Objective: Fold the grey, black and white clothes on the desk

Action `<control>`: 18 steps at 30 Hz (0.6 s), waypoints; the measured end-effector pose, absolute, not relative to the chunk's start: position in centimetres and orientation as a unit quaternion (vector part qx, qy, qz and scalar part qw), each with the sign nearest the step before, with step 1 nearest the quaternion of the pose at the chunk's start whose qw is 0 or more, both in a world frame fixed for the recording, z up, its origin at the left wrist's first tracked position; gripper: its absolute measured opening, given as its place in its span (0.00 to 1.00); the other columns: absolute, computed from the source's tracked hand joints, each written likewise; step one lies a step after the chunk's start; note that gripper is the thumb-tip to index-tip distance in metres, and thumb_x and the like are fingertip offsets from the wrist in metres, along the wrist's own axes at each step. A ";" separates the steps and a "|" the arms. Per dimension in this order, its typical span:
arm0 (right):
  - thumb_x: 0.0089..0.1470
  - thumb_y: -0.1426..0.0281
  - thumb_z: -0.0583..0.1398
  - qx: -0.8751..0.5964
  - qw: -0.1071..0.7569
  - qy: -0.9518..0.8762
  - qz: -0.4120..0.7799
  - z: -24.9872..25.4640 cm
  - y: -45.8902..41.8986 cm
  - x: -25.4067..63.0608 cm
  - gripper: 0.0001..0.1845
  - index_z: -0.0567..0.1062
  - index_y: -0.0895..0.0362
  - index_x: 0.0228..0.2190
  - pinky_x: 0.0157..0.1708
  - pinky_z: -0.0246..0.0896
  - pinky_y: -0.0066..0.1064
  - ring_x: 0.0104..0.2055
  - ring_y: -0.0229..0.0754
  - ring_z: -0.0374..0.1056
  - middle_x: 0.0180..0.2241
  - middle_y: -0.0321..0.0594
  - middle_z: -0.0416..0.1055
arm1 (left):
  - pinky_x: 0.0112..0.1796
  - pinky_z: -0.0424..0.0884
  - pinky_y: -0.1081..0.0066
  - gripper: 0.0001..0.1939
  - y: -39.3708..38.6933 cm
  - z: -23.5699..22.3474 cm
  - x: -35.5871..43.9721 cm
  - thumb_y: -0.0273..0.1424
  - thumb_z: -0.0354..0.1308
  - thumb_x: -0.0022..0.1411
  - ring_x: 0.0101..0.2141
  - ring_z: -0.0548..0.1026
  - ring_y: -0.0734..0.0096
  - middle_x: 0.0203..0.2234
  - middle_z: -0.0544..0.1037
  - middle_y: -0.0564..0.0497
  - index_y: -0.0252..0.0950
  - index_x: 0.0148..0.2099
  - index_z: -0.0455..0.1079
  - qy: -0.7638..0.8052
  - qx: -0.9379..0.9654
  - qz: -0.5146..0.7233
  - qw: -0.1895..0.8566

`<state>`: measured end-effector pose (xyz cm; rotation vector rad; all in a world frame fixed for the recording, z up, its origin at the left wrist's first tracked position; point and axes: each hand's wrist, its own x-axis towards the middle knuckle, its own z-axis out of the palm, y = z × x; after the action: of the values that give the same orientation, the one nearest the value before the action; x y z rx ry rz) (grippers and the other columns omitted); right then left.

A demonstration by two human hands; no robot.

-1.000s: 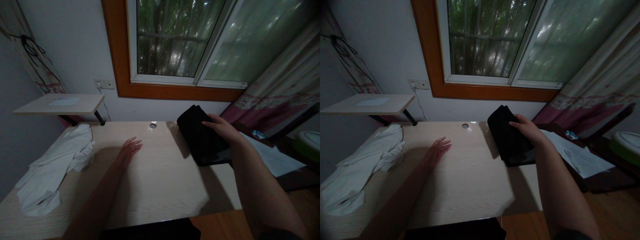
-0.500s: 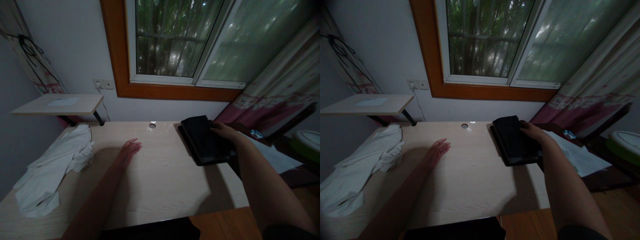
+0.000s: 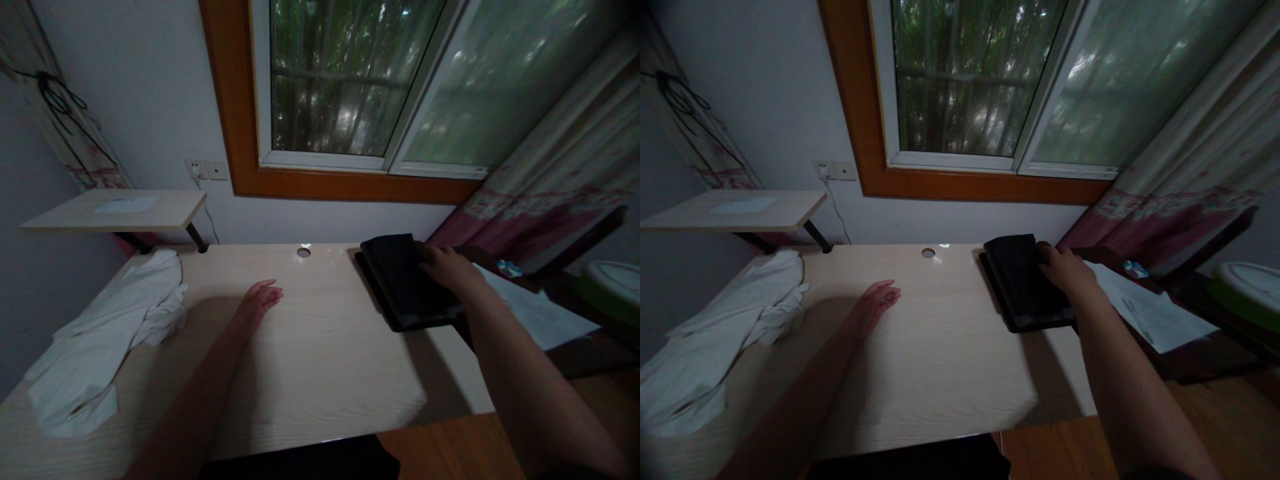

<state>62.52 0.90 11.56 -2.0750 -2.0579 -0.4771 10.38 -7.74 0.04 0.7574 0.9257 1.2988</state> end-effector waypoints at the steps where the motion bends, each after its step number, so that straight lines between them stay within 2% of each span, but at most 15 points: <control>1: 0.62 0.58 0.60 -0.685 0.093 -0.701 -0.173 11.4 1.0 61.2 0.29 0.71 0.56 0.61 0.46 0.70 0.52 0.47 0.61 0.75 0.51 0.59 0.74 | 0.55 0.72 0.59 0.22 -7.7 0.0 10.4 0.39 0.69 0.59 0.44 0.81 0.64 0.43 0.83 0.41 0.35 0.52 0.74 0.406 0.336 0.566 0.634; 4: 0.67 0.58 0.53 -0.590 0.128 -0.777 -0.176 10.4 1.7 56.7 0.28 0.70 0.57 0.62 0.59 0.63 0.54 0.62 0.61 0.65 0.63 0.57 0.66 | 0.56 0.71 0.58 0.22 -7.7 -0.3 10.3 0.41 0.68 0.60 0.45 0.81 0.63 0.44 0.83 0.41 0.35 0.52 0.75 0.403 0.350 0.562 0.632; 7: 0.69 0.54 0.49 -0.550 0.114 -0.814 -0.146 8.5 2.7 53.4 0.31 0.67 0.55 0.65 0.65 0.55 0.58 0.70 0.61 0.54 0.69 0.51 0.57 | 0.56 0.71 0.57 0.22 -7.7 -0.5 10.2 0.42 0.69 0.59 0.45 0.81 0.62 0.44 0.83 0.41 0.35 0.51 0.76 0.394 0.362 0.561 0.632; 12: 0.69 0.51 0.46 -0.604 0.113 -0.782 -0.102 5.8 4.0 52.3 0.32 0.63 0.50 0.67 0.67 0.49 0.62 0.73 0.58 0.48 0.72 0.46 0.53 | 0.57 0.70 0.57 0.22 -7.9 -0.2 10.2 0.42 0.69 0.59 0.47 0.80 0.60 0.44 0.83 0.41 0.35 0.50 0.77 0.391 0.372 0.557 0.631; 18: 0.69 0.52 0.48 -0.601 0.125 -0.783 -0.097 6.4 3.2 51.8 0.32 0.64 0.51 0.67 0.67 0.47 0.63 0.74 0.58 0.47 0.72 0.48 0.52 | 0.57 0.70 0.54 0.21 -8.0 0.2 10.4 0.43 0.69 0.58 0.46 0.81 0.58 0.44 0.82 0.41 0.35 0.49 0.78 0.399 0.373 0.558 0.625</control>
<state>51.85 3.21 6.39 -1.7525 -2.2816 -0.2819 10.38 -8.03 0.18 0.8556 0.9148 1.2805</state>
